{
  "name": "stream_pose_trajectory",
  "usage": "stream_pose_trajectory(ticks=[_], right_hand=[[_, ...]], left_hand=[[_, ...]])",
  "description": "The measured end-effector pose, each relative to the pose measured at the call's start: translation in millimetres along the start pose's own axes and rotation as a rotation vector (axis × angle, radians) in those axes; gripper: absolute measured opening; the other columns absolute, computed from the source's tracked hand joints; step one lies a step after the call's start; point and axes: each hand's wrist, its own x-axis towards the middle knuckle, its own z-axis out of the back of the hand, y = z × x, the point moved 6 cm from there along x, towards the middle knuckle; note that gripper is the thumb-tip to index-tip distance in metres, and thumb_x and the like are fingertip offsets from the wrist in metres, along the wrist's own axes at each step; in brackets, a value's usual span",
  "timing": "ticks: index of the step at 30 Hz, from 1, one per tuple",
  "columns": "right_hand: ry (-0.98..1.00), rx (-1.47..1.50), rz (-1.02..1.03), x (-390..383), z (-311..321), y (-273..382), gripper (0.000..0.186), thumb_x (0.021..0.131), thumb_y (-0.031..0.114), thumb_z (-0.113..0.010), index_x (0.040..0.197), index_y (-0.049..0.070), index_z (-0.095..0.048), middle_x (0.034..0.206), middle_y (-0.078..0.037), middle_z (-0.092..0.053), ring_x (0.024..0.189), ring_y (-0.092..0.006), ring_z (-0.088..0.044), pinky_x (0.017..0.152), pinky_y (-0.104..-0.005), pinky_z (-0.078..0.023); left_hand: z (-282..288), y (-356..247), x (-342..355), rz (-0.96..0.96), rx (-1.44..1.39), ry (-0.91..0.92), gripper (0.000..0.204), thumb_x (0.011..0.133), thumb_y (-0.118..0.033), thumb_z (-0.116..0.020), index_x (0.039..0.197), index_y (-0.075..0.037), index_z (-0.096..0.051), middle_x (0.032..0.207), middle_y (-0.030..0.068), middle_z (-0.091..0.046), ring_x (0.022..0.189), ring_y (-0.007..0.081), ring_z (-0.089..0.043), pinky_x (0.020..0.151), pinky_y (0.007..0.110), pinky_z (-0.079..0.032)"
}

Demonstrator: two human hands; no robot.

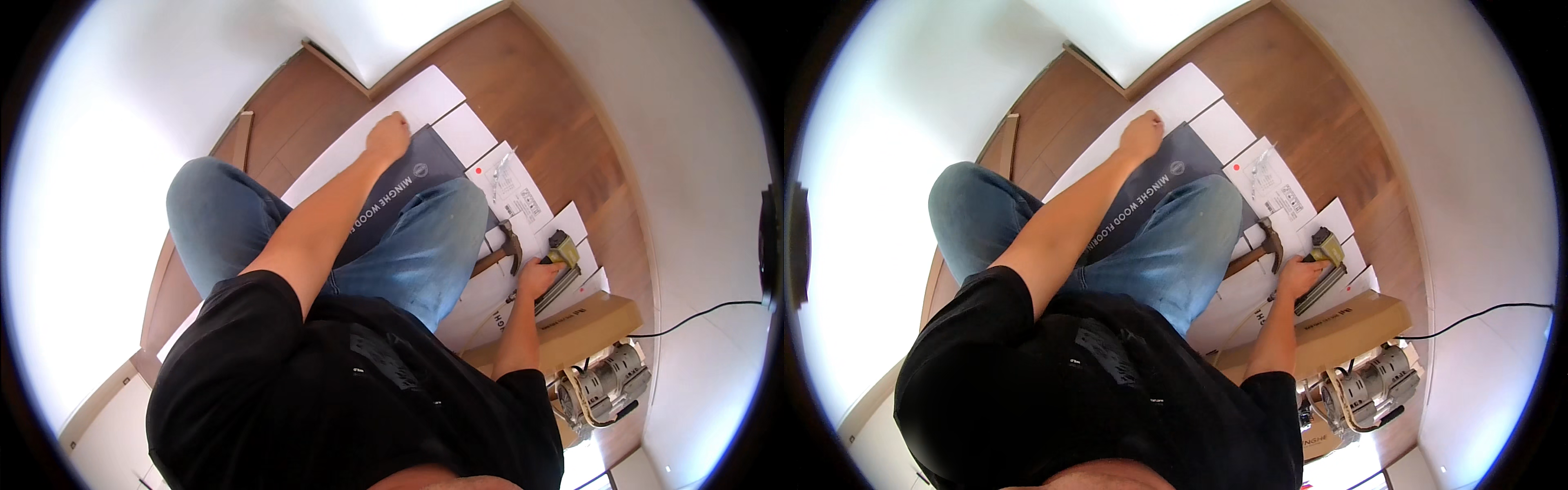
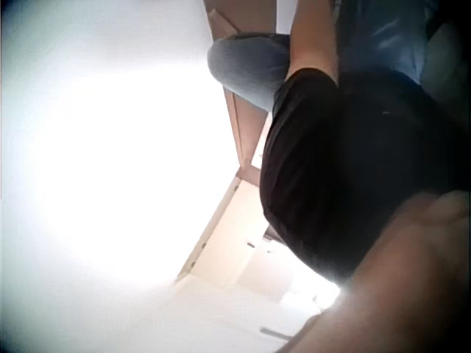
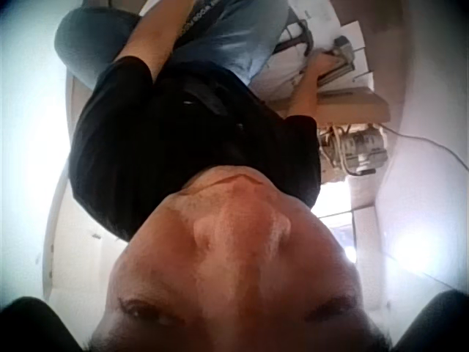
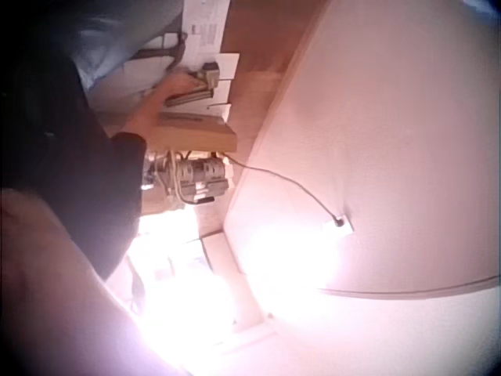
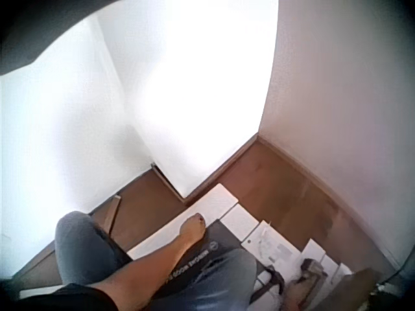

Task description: The person fits a piece of wood trim into a corner, secures it using a nail gun, and then hammers and nails another section of baseboard along the wall.

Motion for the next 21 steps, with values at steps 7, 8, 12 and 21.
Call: stream_pose_trajectory(ticks=[7,8,12,21], right_hand=[[0.079,0.002,-0.062,-10,14,25,0.084,0.092,0.027,-0.060,0.158,-0.011,-0.025,0.131,-0.034,-0.062,0.111,-0.0481,-0.067,0.099,-0.0532,-0.055],[0.107,0.004,-0.071,-11,15,28,0.083,0.092,0.026,-0.059,0.157,-0.013,-0.025,0.133,-0.036,-0.060,0.115,-0.0485,-0.065,0.101,-0.0533,-0.054],[0.147,0.008,-0.118,-18,20,35,0.081,0.092,0.025,-0.057,0.156,-0.014,-0.026,0.140,-0.037,-0.056,0.122,-0.0491,-0.062,0.105,-0.0529,-0.051],[0.137,0.072,-0.069,-15,21,37,0.083,0.092,0.025,-0.059,0.156,-0.015,-0.025,0.146,-0.039,-0.050,0.130,-0.0499,-0.056,0.112,-0.0511,-0.046]], left_hand=[[50,116,10,0.288,-0.094,-0.113,0.056,0.100,-0.040,-0.063,0.129,0.007,-0.054,0.129,0.0333,-0.065,0.122,0.0482,-0.064,0.105,0.051,-0.051],[50,119,14,0.292,-0.101,-0.112,0.056,0.100,-0.040,-0.063,0.129,0.007,-0.054,0.129,0.0333,-0.065,0.122,0.0482,-0.064,0.105,0.051,-0.051],[44,117,27,0.316,-0.117,-0.120,0.064,0.098,-0.044,-0.067,0.130,0.009,-0.052,0.127,0.0330,-0.066,0.124,0.0474,-0.063,0.105,0.050,-0.051],[25,138,61,0.195,-0.349,-0.195,0.051,0.101,-0.047,-0.061,0.120,0.000,-0.063,0.117,0.0276,-0.071,0.114,0.0434,-0.068,0.097,0.050,-0.052]])
